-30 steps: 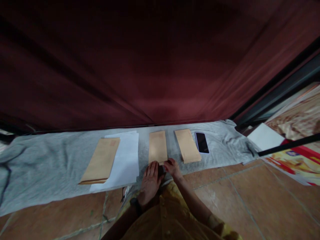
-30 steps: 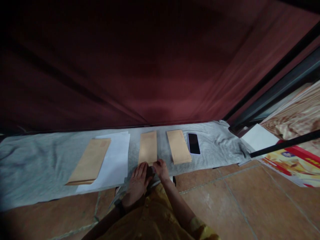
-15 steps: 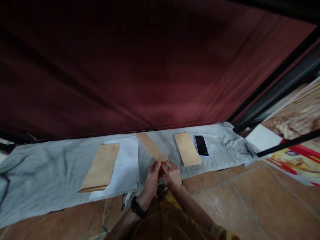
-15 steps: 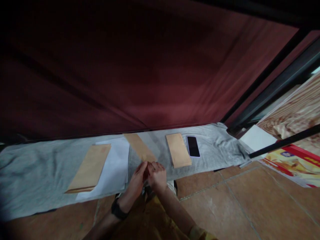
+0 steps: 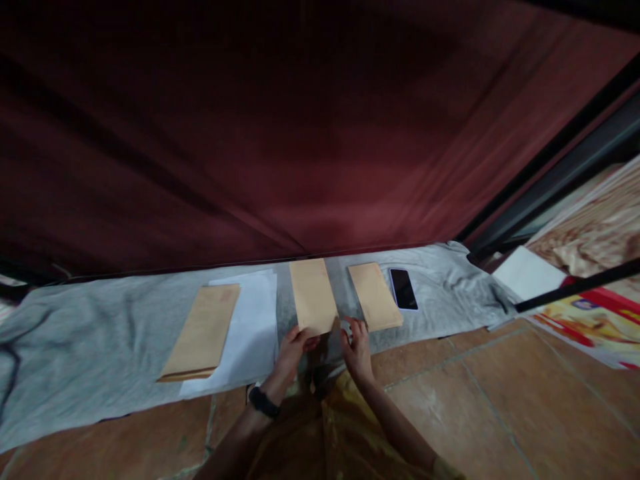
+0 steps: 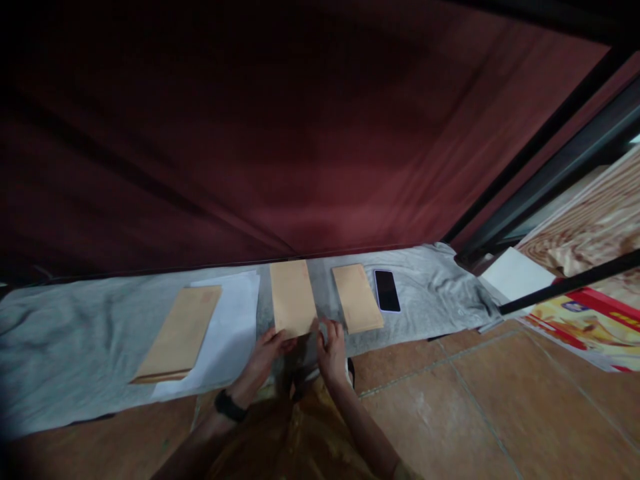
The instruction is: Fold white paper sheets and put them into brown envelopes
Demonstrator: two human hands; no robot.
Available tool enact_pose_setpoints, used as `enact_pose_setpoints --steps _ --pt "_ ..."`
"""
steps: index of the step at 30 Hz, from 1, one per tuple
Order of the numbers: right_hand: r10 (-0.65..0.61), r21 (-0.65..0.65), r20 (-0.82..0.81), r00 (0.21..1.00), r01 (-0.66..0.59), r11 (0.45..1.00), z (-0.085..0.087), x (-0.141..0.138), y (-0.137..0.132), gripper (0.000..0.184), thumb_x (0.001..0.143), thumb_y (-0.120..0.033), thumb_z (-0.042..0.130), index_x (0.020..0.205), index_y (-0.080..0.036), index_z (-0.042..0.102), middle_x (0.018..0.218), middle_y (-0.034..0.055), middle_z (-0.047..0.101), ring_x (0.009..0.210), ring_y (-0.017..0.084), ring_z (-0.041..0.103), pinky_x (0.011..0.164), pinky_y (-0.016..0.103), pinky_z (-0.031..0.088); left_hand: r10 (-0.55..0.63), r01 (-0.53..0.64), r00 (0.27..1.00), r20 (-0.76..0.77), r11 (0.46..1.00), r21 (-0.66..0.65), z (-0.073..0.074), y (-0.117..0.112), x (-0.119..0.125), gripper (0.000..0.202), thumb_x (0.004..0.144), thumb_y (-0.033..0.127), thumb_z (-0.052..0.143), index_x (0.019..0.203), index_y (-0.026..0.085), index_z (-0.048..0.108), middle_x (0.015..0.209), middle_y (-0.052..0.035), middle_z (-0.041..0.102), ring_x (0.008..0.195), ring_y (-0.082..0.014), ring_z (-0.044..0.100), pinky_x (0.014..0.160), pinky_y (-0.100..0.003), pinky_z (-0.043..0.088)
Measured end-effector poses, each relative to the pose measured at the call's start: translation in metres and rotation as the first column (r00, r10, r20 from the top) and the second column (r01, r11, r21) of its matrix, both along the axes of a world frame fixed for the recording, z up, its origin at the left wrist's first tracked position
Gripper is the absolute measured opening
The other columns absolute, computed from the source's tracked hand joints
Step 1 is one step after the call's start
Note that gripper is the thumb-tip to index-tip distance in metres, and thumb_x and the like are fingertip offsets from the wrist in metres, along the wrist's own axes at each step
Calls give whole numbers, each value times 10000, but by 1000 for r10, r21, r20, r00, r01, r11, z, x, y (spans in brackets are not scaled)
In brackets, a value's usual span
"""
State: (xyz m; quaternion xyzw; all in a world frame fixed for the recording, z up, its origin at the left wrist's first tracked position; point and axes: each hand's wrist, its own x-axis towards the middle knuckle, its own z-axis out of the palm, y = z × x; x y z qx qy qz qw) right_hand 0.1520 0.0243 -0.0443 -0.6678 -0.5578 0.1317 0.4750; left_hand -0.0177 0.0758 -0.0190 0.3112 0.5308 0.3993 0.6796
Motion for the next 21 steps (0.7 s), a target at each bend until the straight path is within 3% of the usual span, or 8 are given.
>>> enact_pose_setpoints --steps 5,9,13,18,21 --pt "10 -34 93 996 -7 999 -22 11 -2 357 945 -198 444 1265 -210 604 1170 108 628 1123 252 599 970 449 522 -4 3 990 -141 1000 -7 -17 2 -1 335 695 400 764 892 158 642 704 -13 712 582 -145 666 558 -254 524" --pt "184 -53 250 951 -176 983 -27 1 -4 448 960 -159 407 1382 -207 550 1329 109 614 1247 231 559 1041 421 497 -32 35 960 -278 999 3 -26 3 0 222 749 331 705 858 160 614 597 29 644 486 -113 603 470 -206 455" --pt "352 -114 420 837 -336 935 -31 -17 -7 515 952 -129 434 1464 -175 473 1430 113 569 1344 218 493 1116 426 440 -86 86 903 -421 996 -20 -30 6 -2 157 809 262 642 914 165 579 594 27 635 430 -115 583 413 -201 413" --pt "420 -195 530 737 -376 906 -37 -26 -11 545 957 -167 482 1499 -155 420 1509 135 490 1405 244 426 1136 489 399 -122 139 777 -618 990 -20 -26 5 -5 283 873 221 576 1146 158 539 658 6 660 444 -132 586 445 -230 423" --pt "434 -210 543 719 -385 899 -37 -24 -13 527 975 -174 470 1498 -146 420 1530 135 463 1427 246 394 1150 489 376 -100 150 676 -730 989 3 -19 -3 -8 404 896 232 571 1284 152 493 807 -63 708 644 -194 677 587 -281 486"
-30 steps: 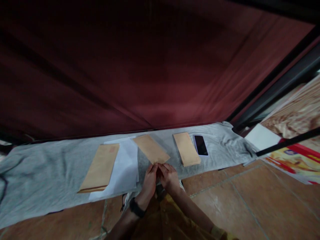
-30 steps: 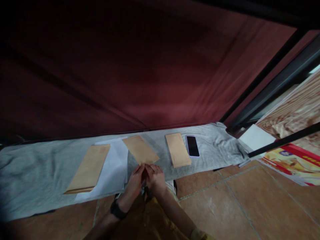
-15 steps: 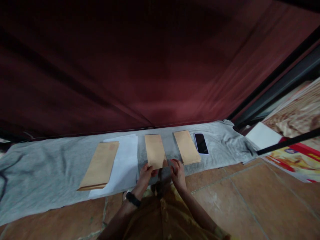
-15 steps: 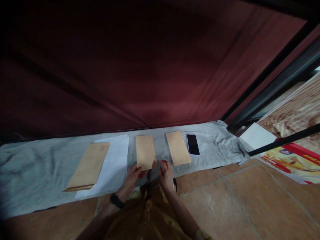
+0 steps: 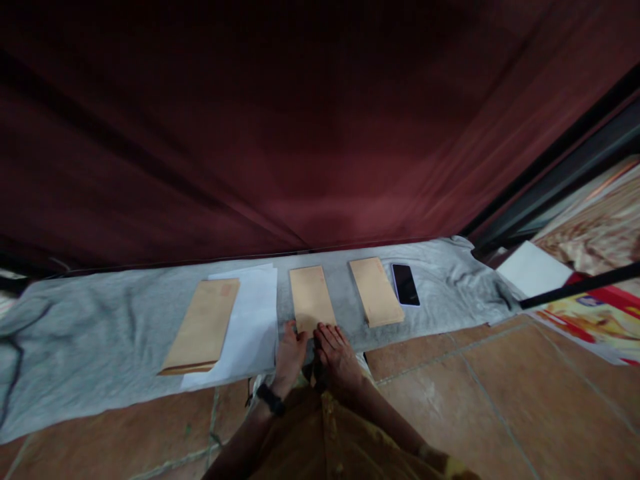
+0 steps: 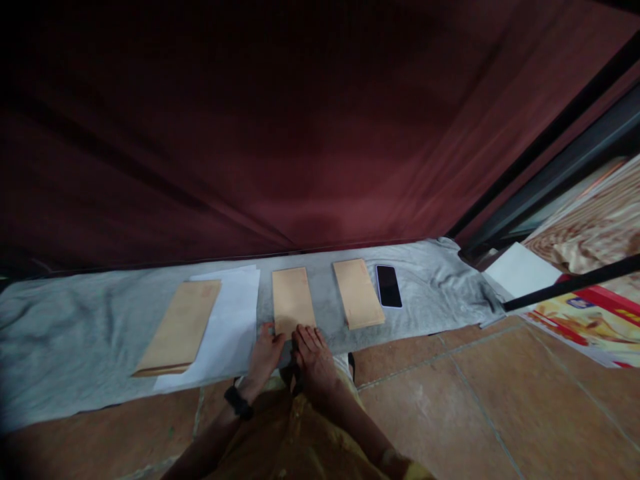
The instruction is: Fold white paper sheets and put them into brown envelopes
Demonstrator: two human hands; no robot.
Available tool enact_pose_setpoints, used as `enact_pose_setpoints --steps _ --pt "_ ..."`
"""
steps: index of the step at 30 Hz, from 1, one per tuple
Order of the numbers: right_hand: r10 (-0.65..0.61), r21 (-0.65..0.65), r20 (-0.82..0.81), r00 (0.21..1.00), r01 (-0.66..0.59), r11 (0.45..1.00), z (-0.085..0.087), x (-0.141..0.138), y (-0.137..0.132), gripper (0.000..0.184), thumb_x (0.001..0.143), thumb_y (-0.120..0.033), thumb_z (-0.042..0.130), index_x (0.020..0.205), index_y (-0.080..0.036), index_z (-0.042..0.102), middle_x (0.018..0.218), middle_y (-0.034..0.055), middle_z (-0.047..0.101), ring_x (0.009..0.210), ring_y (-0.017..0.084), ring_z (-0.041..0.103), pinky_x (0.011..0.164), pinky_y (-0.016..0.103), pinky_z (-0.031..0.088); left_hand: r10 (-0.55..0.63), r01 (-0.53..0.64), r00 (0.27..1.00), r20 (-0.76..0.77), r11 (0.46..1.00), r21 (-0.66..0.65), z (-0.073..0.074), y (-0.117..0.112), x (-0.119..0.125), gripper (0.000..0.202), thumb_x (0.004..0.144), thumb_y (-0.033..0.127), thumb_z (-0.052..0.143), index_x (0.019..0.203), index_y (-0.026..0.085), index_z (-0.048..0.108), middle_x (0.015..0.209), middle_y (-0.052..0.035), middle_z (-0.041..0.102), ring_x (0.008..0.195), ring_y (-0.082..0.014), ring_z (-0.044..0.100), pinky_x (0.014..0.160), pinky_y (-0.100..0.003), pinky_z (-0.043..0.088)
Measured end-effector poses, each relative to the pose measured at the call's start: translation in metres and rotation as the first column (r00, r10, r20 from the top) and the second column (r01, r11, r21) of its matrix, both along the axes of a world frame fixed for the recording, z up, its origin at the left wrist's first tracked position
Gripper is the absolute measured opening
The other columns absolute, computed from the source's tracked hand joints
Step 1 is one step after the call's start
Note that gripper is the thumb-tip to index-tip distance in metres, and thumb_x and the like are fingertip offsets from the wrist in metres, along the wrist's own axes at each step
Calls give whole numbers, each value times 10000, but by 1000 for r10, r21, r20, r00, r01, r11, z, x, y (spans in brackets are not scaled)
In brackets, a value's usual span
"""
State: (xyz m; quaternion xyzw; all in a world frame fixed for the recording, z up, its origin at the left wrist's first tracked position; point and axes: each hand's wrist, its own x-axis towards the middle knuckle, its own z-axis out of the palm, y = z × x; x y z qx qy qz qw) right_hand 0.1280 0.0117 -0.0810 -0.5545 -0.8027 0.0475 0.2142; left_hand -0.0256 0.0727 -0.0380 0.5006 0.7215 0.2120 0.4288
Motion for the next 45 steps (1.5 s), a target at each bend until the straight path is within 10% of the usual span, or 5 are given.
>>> enact_pose_setpoints --steps 4,8,11,29,45 --pt "12 -14 12 1000 -11 1000 3 1 -1 514 989 -185 458 1499 -139 417 1535 139 456 1438 235 374 1161 481 363 -199 272 918 -342 945 180 1 -20 -5 333 975 241 419 1263 168 569 1069 -135 711 983 -251 688 848 -369 518" --pt "-38 -17 -51 998 37 999 5 -2 1 492 996 -169 399 1485 -140 441 1495 128 509 1403 217 427 1156 474 380 -405 661 717 -567 655 368 -19 -35 -6 447 975 203 327 1374 164 526 1400 -123 590 1323 -244 530 1094 -427 435" --pt "-57 -22 -80 995 56 998 9 -4 6 464 1003 -178 384 1454 -135 486 1451 124 557 1374 206 467 1162 463 382 -430 751 623 -654 562 346 -37 -38 -7 569 926 162 337 1488 98 393 1531 -151 465 1462 -247 365 1164 -456 373" --pt "-145 30 41 989 144 989 10 13 -9 553 1002 -199 449 1541 -159 334 1526 118 474 1438 217 396 1179 474 337 -316 749 593 -741 553 364 -45 -48 -28 666 979 432 410 1551 112 289 1554 -192 416 1453 -298 378 1151 -490 385" --pt "-123 62 109 986 117 991 2 20 -10 581 968 -117 423 1542 -142 338 1522 131 475 1451 230 374 1194 489 302 -412 827 508 -756 479 295 -44 -43 11 628 944 206 378 1562 158 282 1598 -90 374 1491 -227 307 1205 -434 314"
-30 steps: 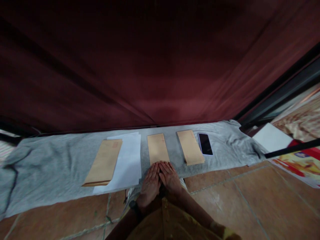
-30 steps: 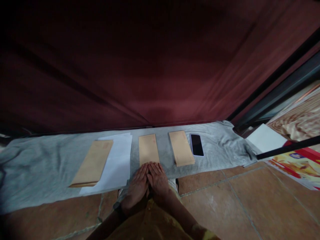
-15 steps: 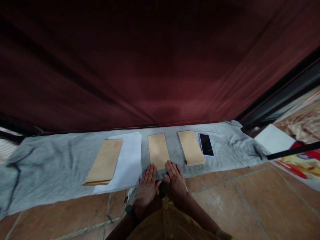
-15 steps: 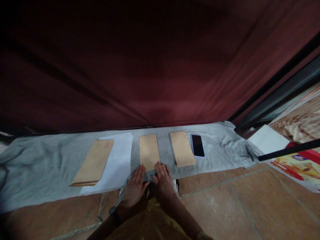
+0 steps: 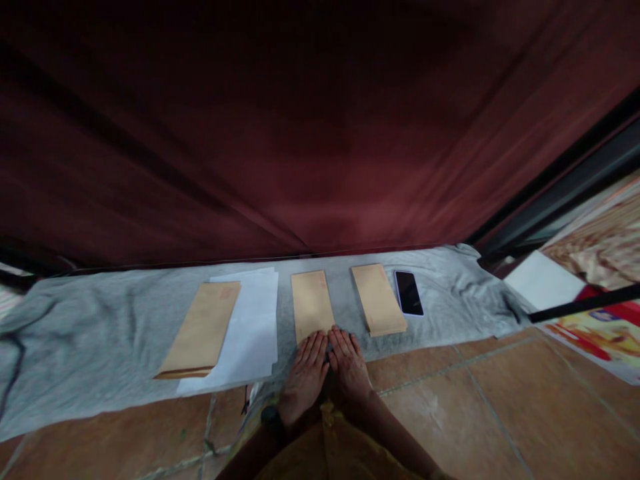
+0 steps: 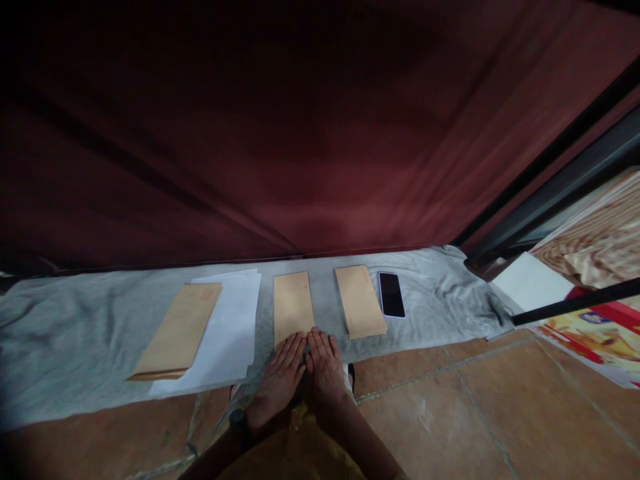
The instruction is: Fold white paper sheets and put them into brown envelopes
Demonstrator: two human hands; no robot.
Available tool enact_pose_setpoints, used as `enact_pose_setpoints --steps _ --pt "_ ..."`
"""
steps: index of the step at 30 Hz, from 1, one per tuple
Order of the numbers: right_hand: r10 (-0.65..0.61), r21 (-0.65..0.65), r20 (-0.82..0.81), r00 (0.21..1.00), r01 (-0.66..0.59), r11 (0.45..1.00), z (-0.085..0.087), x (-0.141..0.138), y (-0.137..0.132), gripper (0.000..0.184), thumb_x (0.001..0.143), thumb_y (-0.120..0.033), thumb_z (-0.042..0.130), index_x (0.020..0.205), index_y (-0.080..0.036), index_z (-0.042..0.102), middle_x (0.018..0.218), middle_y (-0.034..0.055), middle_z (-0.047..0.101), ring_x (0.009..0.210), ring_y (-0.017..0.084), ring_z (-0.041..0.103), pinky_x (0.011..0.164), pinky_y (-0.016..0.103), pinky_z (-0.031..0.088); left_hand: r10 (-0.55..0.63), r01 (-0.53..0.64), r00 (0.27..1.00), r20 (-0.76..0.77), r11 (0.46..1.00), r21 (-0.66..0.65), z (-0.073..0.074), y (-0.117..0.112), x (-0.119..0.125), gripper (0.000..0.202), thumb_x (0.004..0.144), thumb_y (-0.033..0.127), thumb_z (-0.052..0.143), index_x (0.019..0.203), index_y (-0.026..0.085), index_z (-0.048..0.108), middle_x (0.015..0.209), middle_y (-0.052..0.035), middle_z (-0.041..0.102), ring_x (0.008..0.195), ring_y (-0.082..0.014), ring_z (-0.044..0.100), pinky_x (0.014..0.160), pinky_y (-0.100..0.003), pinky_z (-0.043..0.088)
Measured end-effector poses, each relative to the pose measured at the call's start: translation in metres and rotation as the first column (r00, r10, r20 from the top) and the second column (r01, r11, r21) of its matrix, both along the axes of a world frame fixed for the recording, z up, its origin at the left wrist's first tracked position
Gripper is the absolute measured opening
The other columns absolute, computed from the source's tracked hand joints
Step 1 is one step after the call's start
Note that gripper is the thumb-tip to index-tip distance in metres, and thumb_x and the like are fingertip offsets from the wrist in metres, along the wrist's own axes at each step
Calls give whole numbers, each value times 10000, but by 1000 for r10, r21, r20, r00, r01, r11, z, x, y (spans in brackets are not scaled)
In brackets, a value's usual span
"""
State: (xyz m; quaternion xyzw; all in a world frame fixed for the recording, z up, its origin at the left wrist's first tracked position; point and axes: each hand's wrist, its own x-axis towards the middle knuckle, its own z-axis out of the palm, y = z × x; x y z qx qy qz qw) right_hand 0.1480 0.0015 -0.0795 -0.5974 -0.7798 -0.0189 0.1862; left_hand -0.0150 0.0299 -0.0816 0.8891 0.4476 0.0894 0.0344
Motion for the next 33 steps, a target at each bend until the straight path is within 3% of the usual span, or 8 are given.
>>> enact_pose_setpoints --steps 6,11,17,21,26,33 --pt "-1 30 -22 1000 2 1000 -5 0 0 610 964 -135 428 1561 -153 302 1550 130 430 1438 250 400 1185 496 324 56 -57 998 23 997 52 -10 -7 -8 643 959 302 418 1566 153 268 1592 -122 377 1492 -255 306 1195 -469 329" --pt "-46 37 -80 996 49 998 -1 -5 3 570 998 -195 407 1558 -163 308 1519 132 474 1416 249 434 1170 521 346 86 -88 996 29 992 91 -11 -11 -10 641 954 281 415 1566 152 273 1591 -125 376 1484 -264 323 1178 -472 358" --pt "89 50 -112 990 -84 995 2 -19 11 514 1028 -284 397 1533 -189 374 1502 92 504 1420 240 430 1198 510 306 68 -66 998 -12 990 128 -19 -9 -13 651 895 183 401 1541 133 337 1574 -114 409 1464 -250 363 1174 -431 365" --pt "48 71 -99 994 -41 997 -8 -20 13 500 1024 -298 417 1511 -185 423 1470 105 539 1379 255 484 1188 503 319 117 -118 993 19 975 190 -24 -13 -9 667 883 157 403 1544 120 324 1581 -113 398 1475 -246 341 1187 -432 349" --pt "-6 113 -79 997 15 993 -20 -14 9 528 1016 -307 428 1529 -187 387 1490 105 517 1370 266 492 1168 517 349 159 -173 984 77 957 232 -24 -17 -9 658 945 289 432 1562 125 274 1583 -132 391 1467 -260 359 1166 -444 380" --pt "-120 83 -48 992 124 989 -31 -14 2 573 1022 -358 411 1550 -147 338 1561 140 415 1453 283 367 1202 520 294 254 -275 961 109 921 276 -24 -21 -16 666 969 420 474 1536 104 327 1554 -166 427 1444 -273 399 1143 -440 411"
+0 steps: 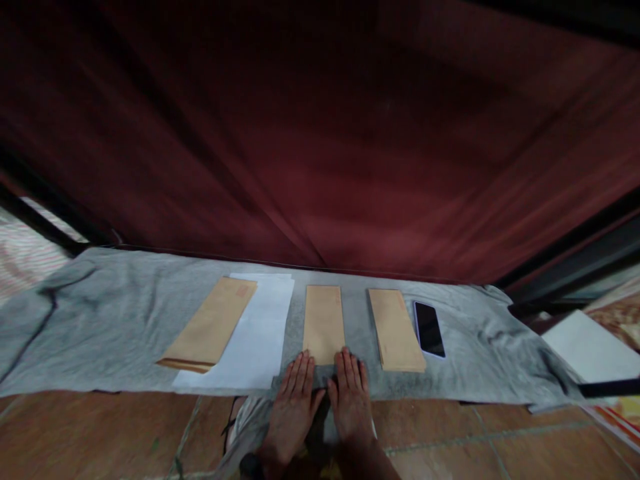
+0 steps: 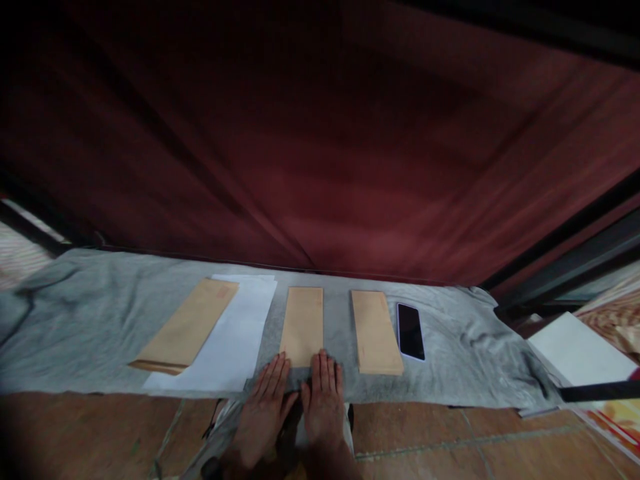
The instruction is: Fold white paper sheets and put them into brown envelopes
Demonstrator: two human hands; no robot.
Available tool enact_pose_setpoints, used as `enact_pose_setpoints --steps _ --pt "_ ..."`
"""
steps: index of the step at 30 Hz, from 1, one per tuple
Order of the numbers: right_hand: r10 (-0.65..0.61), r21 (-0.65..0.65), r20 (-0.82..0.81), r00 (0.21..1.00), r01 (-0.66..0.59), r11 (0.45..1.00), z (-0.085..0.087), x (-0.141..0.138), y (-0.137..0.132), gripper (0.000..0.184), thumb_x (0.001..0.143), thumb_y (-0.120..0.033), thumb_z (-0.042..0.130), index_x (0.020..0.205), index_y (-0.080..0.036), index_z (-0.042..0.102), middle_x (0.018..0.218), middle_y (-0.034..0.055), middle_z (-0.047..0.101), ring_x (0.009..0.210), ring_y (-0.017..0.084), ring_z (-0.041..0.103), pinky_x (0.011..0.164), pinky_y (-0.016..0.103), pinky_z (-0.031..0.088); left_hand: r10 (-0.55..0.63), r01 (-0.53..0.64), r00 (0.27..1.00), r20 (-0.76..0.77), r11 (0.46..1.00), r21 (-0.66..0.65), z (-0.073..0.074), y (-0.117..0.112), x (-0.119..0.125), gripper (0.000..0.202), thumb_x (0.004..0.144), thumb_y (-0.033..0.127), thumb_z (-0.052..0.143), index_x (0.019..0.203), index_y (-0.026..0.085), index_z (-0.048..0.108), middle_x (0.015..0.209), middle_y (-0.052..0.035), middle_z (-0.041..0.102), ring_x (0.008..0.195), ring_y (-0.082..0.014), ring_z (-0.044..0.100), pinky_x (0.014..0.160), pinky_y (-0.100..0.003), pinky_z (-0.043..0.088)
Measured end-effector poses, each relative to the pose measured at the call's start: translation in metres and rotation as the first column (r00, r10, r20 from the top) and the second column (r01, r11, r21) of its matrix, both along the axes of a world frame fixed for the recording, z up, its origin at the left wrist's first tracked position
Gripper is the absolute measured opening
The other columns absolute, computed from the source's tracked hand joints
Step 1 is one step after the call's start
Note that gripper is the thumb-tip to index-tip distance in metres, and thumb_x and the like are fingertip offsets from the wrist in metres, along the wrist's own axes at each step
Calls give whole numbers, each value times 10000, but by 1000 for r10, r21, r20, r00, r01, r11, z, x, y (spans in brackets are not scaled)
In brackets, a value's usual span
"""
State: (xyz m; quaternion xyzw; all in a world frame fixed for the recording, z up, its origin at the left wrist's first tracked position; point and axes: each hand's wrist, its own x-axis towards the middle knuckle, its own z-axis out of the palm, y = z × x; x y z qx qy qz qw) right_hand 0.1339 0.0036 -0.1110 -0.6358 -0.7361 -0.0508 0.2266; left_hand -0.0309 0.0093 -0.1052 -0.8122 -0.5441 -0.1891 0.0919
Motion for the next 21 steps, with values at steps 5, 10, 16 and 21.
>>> enact_pose_setpoints --steps 5,10,16,21 --pt "-35 -42 15 999 36 998 -3 -4 -2 584 1032 -381 383 1546 -108 337 1593 168 344 1487 294 288 1220 533 221 50 -49 999 -11 998 38 2 1 3 669 980 435 451 1531 80 322 1526 -182 463 1427 -271 424 1121 -440 434" --pt "-36 -44 -8 999 36 998 -1 -5 -4 569 1032 -386 378 1523 -99 381 1575 176 378 1468 294 327 1204 526 256 61 -61 998 -2 998 19 5 3 1 673 983 441 433 1528 63 320 1514 -198 473 1421 -280 433 1126 -452 426" --pt "-30 -16 -3 1000 30 999 0 -3 -6 546 1027 -366 401 1499 -94 421 1552 172 419 1445 287 370 1193 509 284 -29 30 997 -72 999 21 15 -2 7 613 973 279 409 1553 121 288 1589 -115 388 1465 -234 360 1168 -420 377" --pt "3 -11 -5 1000 -3 1000 1 3 -5 485 1027 -264 368 1495 -154 438 1552 121 436 1447 253 377 1184 494 310 -91 95 989 -114 995 27 13 -1 14 591 938 218 408 1524 155 365 1587 -72 401 1458 -221 371 1170 -411 368"
